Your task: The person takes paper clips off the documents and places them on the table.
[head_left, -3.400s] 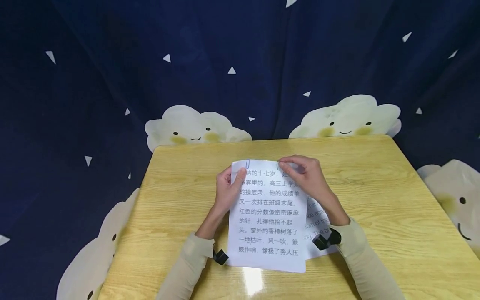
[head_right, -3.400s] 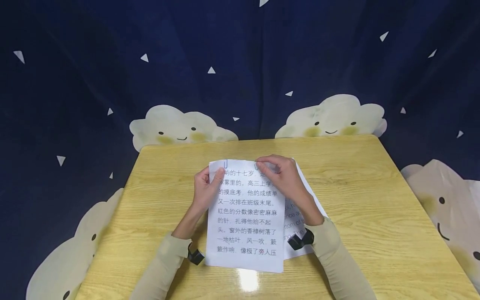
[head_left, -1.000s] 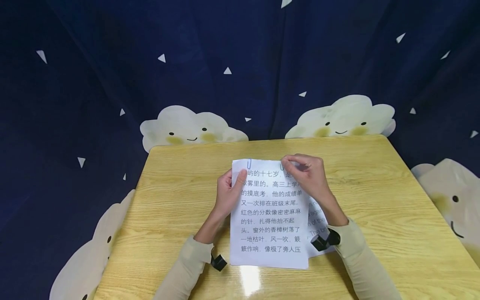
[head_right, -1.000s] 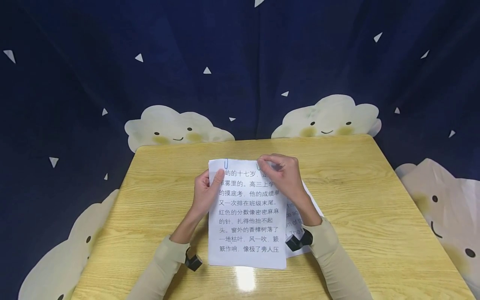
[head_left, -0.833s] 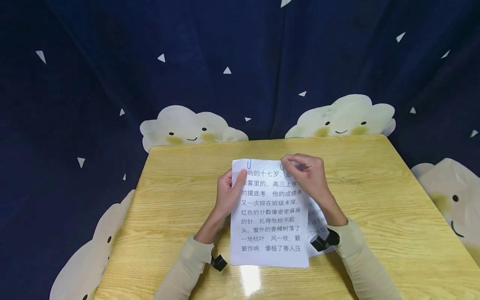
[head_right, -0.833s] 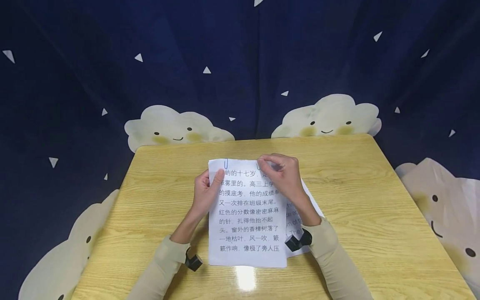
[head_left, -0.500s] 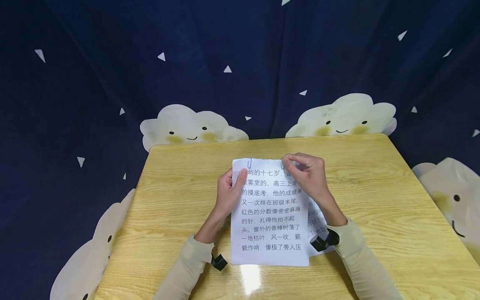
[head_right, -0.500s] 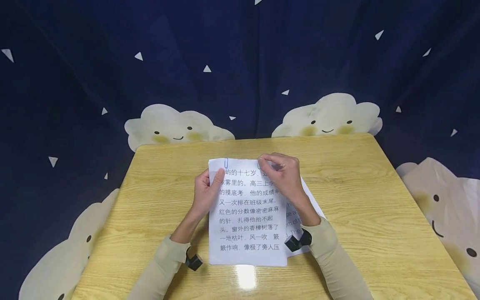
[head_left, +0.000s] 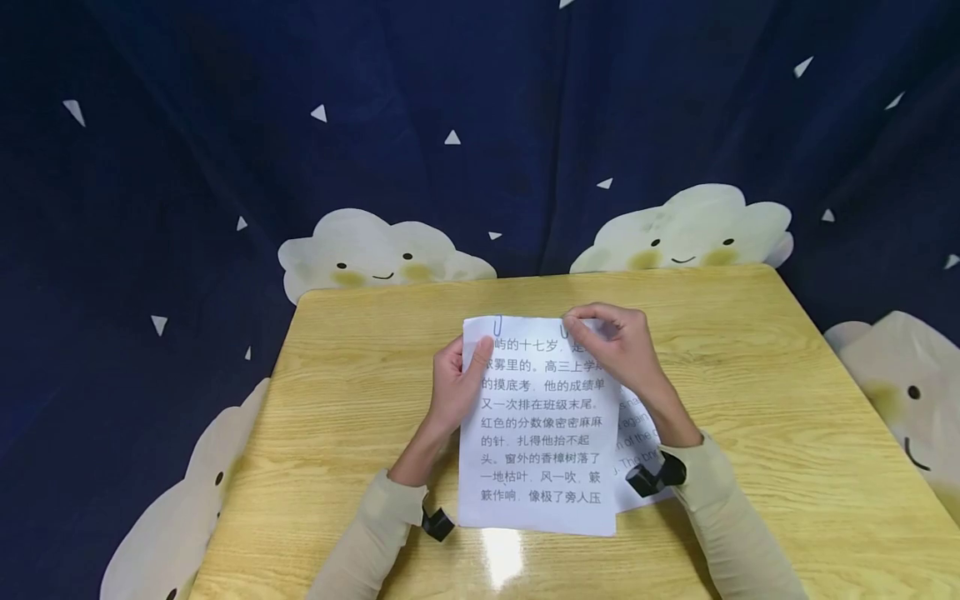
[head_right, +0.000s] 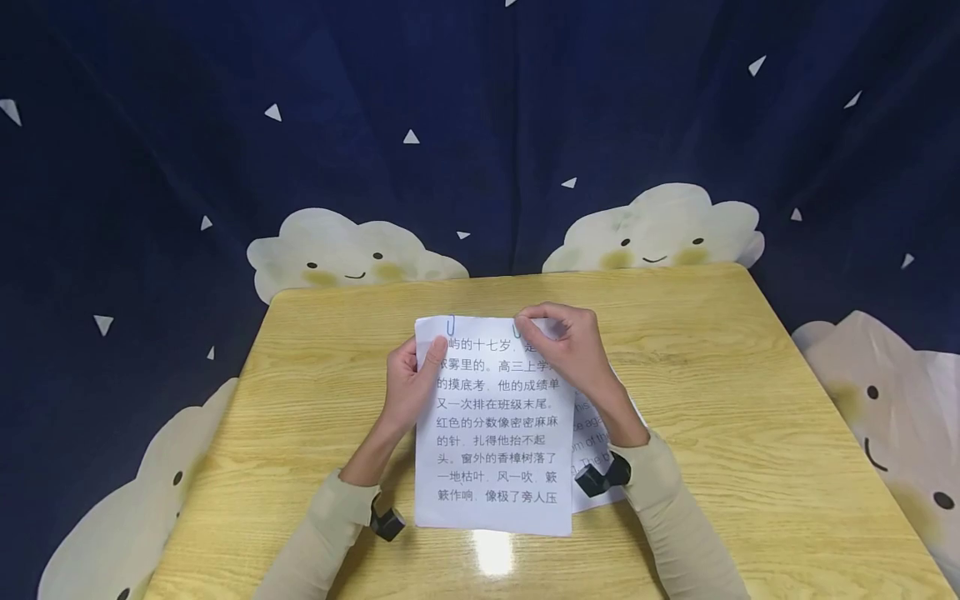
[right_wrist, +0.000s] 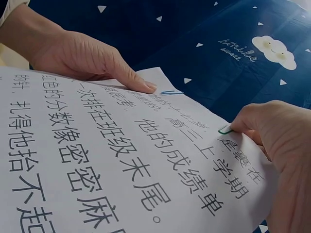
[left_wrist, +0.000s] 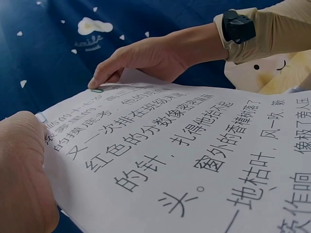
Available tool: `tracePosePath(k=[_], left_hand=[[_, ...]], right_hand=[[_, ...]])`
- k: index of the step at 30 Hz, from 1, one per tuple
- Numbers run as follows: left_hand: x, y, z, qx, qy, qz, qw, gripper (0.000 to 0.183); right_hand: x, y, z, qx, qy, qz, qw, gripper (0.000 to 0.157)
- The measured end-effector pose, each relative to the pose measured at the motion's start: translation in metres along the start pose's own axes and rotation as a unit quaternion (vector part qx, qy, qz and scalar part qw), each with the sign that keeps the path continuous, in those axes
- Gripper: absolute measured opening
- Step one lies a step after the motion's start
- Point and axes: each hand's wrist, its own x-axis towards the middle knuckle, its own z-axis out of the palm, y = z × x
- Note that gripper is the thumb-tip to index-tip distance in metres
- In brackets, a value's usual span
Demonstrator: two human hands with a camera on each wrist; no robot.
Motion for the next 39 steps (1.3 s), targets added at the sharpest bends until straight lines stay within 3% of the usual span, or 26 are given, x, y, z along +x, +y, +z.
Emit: tracePosePath(k=[5, 17, 39], left_hand=[[0.000, -0.001, 0.001, 0.000, 0.004, 0.006, 1.0000, 0.030], [-0.002, -0.002, 0.001, -0.001, -0.011, 0.007, 0.9999, 0.033], [-0.002, -0.002, 0.001, 0.005, -0.012, 0.020, 0.9997, 0.035]], right_hand=[[0.001, -0.001, -0.001, 0.003, -0.004, -0.010, 1.000, 0.009], [-0.001, -0.001, 0.008, -0.027, 0.037, -0.021, 0.999, 0.006], [-0.002, -0.002, 0.017, -0.010, 0.088, -0.047, 0.995, 0.008]])
